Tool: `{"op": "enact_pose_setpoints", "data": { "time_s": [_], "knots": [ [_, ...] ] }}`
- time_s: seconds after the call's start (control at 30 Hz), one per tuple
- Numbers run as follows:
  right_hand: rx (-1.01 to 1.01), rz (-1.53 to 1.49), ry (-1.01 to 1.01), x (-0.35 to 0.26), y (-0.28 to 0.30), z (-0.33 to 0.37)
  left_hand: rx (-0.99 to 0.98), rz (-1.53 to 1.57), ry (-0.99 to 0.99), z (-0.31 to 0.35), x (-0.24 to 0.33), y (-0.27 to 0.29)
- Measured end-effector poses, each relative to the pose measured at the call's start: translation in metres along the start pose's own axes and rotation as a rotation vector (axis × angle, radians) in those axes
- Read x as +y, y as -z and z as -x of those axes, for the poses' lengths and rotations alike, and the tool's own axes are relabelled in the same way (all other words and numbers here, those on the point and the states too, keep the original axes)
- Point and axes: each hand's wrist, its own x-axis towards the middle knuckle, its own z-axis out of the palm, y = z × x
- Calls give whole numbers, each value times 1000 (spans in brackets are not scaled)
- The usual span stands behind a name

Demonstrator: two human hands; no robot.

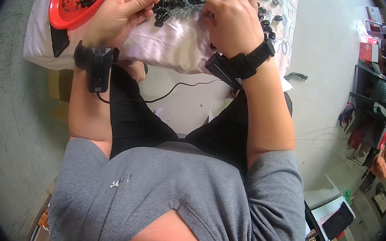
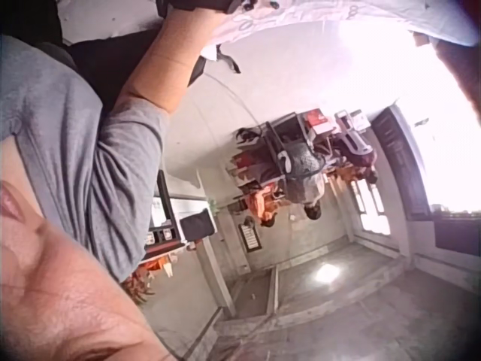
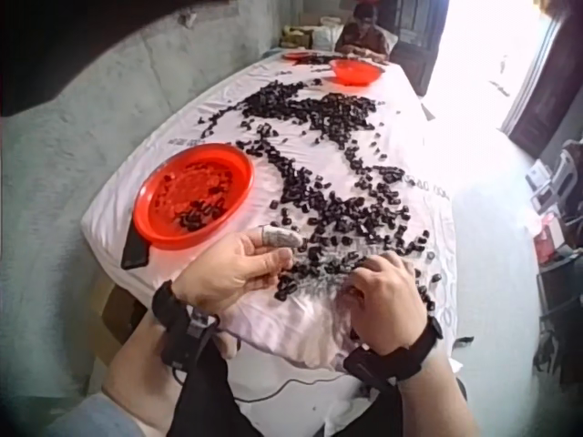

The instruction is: Cleaning small black plastic parts by wiping them with a sponge.

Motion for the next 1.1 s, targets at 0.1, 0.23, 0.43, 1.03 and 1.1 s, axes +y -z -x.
{"op": "enact_pose_setpoints", "data": {
  "time_s": [0.1,0.23,0.43,1.03,1.1],
  "knots": [
    [49,-37,-13,5,0,-1,71,61,42,-3,-5,7],
    [113,-81,-31,12,4,2,43,82,58,-6,-11,3],
    [229,-428,-228,-9,16,-4,-38,-38,-7,-3,-27,-8],
    [49,-1170,-472,1,14,5,-62,-95,60,-1,-24,-24],
    [53,-1150,-455,4,10,4,-72,-78,63,-2,-23,-22]
  ]
}}
